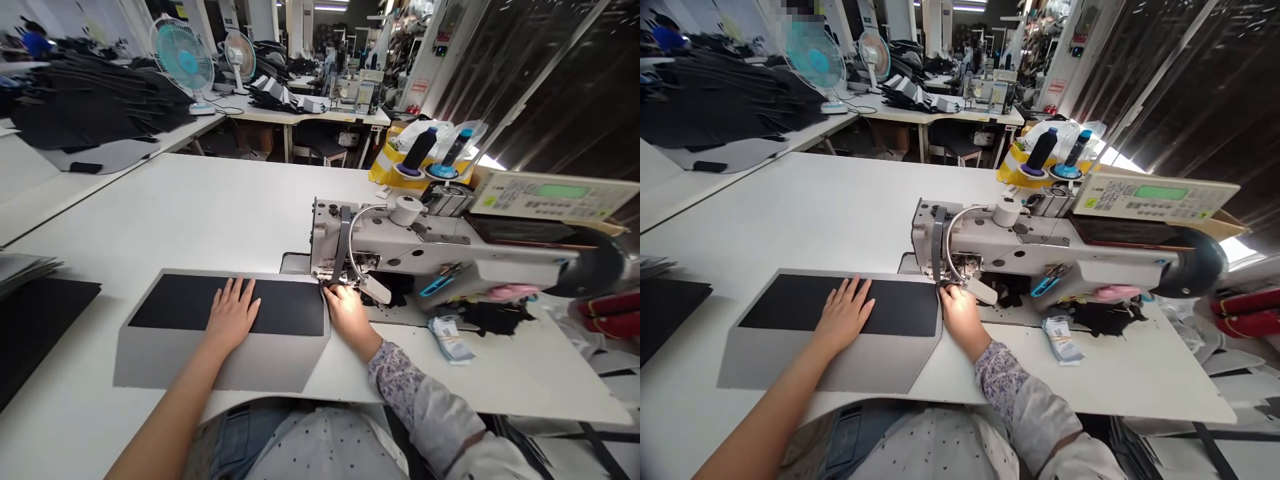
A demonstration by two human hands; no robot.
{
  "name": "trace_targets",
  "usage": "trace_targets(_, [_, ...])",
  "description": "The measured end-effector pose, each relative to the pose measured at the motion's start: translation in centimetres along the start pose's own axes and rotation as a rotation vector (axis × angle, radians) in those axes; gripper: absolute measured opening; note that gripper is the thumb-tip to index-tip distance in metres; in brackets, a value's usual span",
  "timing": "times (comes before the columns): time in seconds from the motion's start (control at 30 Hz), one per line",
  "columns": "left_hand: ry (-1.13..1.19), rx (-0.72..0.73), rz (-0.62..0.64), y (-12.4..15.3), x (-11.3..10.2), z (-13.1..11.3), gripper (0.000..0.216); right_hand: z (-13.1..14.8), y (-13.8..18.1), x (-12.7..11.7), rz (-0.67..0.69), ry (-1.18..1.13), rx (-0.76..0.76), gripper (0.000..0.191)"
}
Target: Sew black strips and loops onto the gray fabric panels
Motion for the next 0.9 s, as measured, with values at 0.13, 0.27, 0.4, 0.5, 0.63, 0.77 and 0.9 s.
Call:
trace_targets(0.13, [-0.003,0.006,-0.001,-0.2,0.2,0.0,0.061,0.9,0.0,-0.1,-0.065,-0.064,-0.042,0.028])
trace_targets(0.27, [0.012,-0.02,0.036,-1.2,0.4,-0.1,0.062,1.3,0.2,-1.0,-0.142,-0.13,-0.085,0.027])
trace_targets(0.4, [0.031,-0.036,0.062,-2.8,0.3,-0.4,0.063,1.4,0.0,-1.5,-0.183,-0.15,-0.113,0.027])
trace_targets(0.5, [0.035,-0.028,0.067,-4.2,0.4,-0.6,0.064,1.3,-0.2,-0.9,-0.182,-0.152,-0.106,0.026])
trace_targets(0.63, [0.053,-0.009,0.053,-6.0,0.4,-0.9,0.065,0.9,-0.3,0.3,-0.17,-0.139,-0.068,0.026])
trace_targets(0.77, [0.068,-0.011,0.072,-7.8,0.5,-1.1,0.066,0.8,-0.5,0.9,-0.18,-0.191,-0.064,0.027])
trace_targets(0.9, [0.076,-0.005,0.071,-9.3,0.6,-1.4,0.066,1.3,-0.3,1.2,-0.166,-0.189,-0.087,0.033])
Point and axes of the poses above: each hand's wrist, its own y-axis away from the middle knuckle, its own x-axis out of the palm, z = x × y, the point moved 10 cm from there along -y, towards the middle knuckle, and after that the axes turned 11 degrees about -x, right-handed, at the moved point
